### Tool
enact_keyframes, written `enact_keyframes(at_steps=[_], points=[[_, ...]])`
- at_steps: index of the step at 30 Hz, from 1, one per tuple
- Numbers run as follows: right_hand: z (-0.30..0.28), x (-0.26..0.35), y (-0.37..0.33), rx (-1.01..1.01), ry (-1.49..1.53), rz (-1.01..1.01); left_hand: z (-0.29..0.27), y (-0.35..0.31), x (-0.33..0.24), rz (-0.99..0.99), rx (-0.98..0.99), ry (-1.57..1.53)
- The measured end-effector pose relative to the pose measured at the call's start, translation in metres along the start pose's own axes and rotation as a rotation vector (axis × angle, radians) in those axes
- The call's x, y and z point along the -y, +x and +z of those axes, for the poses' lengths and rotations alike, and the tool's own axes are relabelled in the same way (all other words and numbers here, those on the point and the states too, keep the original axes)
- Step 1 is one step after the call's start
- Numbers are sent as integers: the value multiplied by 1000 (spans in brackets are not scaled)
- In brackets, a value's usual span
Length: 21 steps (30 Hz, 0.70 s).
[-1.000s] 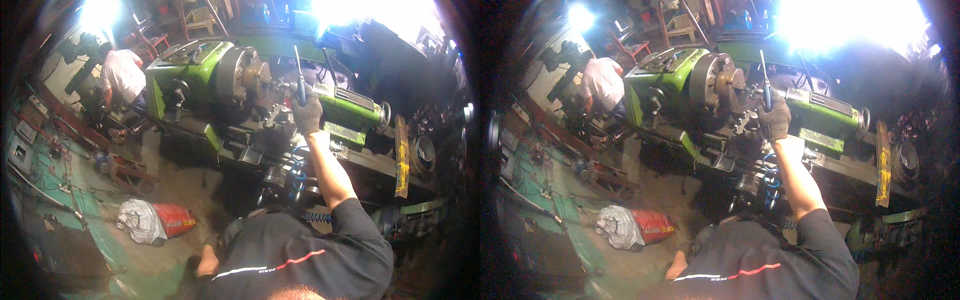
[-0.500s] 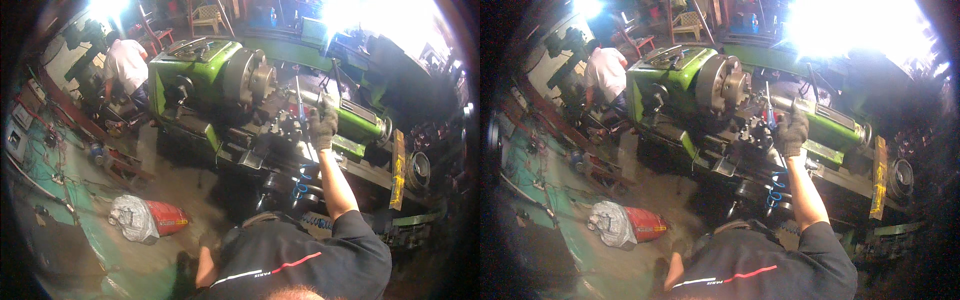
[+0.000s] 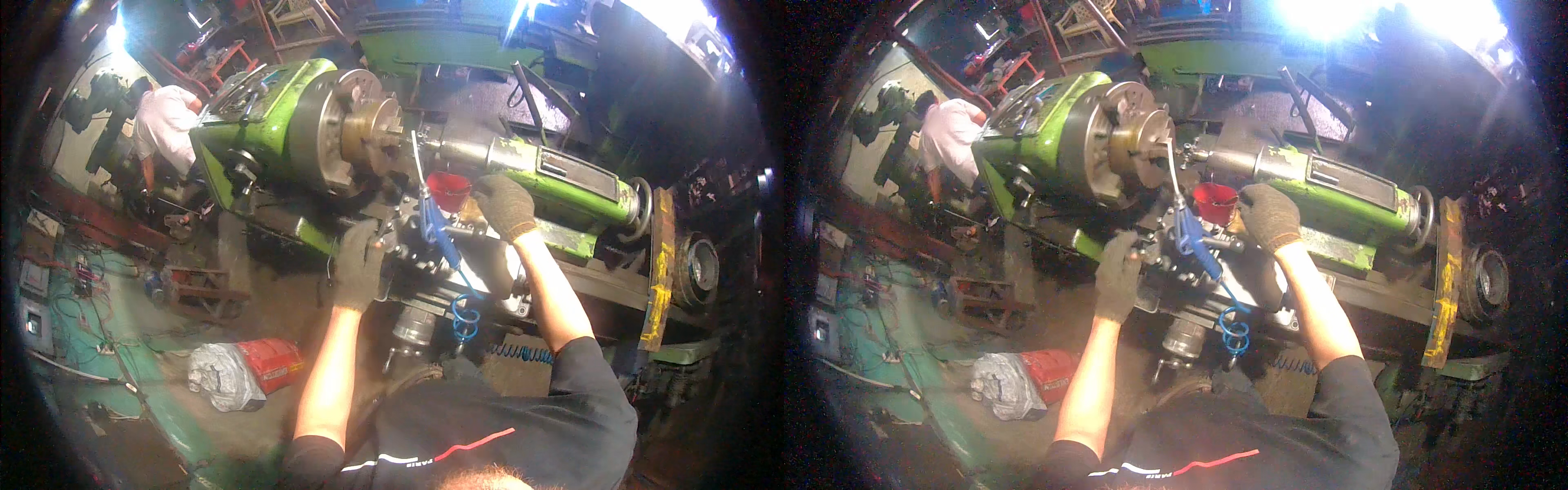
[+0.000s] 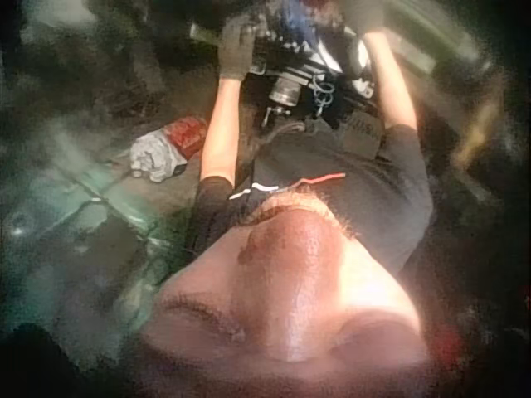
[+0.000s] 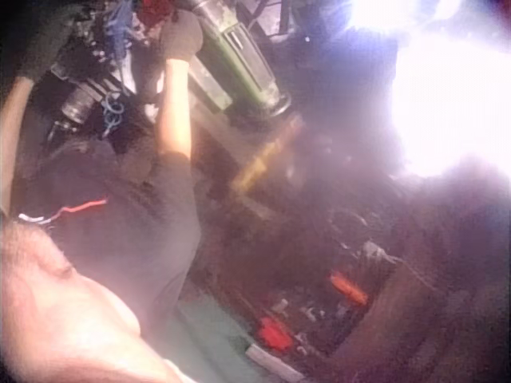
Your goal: The person operates a green metal lathe, using a wrench to tighten the chuck and a pneumatic tool to adjust the tailstock. They then manually rotate the chuck and use a file to smooth the metal workpiece while the lathe is running.
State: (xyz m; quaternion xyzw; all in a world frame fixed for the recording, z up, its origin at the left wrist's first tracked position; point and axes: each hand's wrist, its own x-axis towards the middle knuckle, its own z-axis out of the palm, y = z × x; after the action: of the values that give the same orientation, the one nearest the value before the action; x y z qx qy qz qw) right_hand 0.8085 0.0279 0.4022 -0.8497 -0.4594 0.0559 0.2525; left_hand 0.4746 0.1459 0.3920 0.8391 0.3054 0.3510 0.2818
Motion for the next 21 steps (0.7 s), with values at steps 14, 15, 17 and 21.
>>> enact_keyframes(at_steps=[14,15,17,21], points=[[32,-8,77,443,-233,-89,88,51,11,36,61,-29],[28,-6,76,435,-225,-102,90,49,20,71,62,0],[21,-4,73,417,-204,-124,93,43,25,1,48,-58],[31,-17,70,371,-141,-188,102,11,50,-331,-3,-552]])
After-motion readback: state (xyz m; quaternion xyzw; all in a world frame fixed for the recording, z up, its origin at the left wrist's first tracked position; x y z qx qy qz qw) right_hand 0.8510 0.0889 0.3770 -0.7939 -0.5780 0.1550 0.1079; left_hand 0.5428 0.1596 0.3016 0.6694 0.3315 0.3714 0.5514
